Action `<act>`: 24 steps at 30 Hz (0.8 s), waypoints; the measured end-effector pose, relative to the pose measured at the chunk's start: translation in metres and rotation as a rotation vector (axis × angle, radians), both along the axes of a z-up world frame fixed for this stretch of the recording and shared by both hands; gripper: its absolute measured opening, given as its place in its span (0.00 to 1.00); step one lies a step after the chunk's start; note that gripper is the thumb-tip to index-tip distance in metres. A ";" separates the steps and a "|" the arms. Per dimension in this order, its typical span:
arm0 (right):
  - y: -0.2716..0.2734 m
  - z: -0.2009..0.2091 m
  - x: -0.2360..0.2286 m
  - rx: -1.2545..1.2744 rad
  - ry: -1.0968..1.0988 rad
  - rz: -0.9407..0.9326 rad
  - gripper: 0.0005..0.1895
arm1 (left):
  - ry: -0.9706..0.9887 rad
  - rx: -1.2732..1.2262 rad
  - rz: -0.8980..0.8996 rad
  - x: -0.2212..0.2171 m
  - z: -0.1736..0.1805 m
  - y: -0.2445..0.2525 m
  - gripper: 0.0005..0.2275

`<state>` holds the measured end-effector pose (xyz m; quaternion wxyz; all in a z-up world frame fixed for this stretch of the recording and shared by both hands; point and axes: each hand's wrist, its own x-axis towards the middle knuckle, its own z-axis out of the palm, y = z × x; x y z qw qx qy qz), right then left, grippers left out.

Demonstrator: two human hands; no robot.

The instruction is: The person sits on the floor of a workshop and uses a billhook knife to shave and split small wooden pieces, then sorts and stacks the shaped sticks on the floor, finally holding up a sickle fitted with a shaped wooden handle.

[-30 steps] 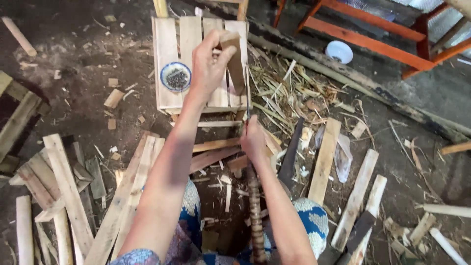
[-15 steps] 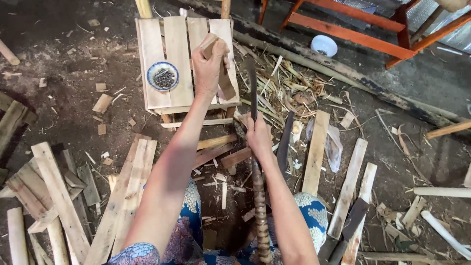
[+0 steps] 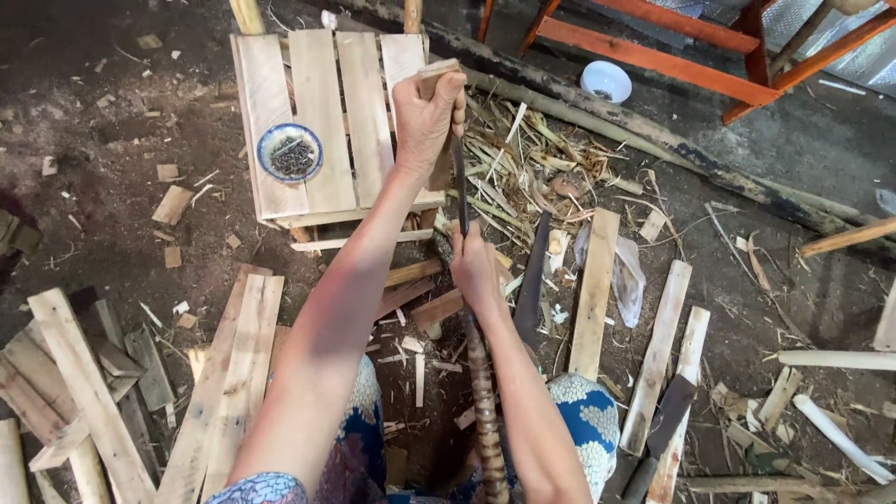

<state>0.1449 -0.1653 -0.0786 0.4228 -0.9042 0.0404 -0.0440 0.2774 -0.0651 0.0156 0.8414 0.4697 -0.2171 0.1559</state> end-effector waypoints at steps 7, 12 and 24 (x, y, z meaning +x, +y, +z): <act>0.007 0.004 0.004 0.026 -0.105 0.009 0.09 | -0.056 0.047 0.056 0.001 0.005 -0.009 0.19; 0.005 0.046 0.007 0.001 -0.027 -0.017 0.08 | -0.027 0.038 0.114 -0.003 0.021 -0.008 0.13; 0.001 0.030 0.009 0.018 -0.001 -0.040 0.09 | -0.039 0.043 -0.028 0.008 0.001 -0.012 0.18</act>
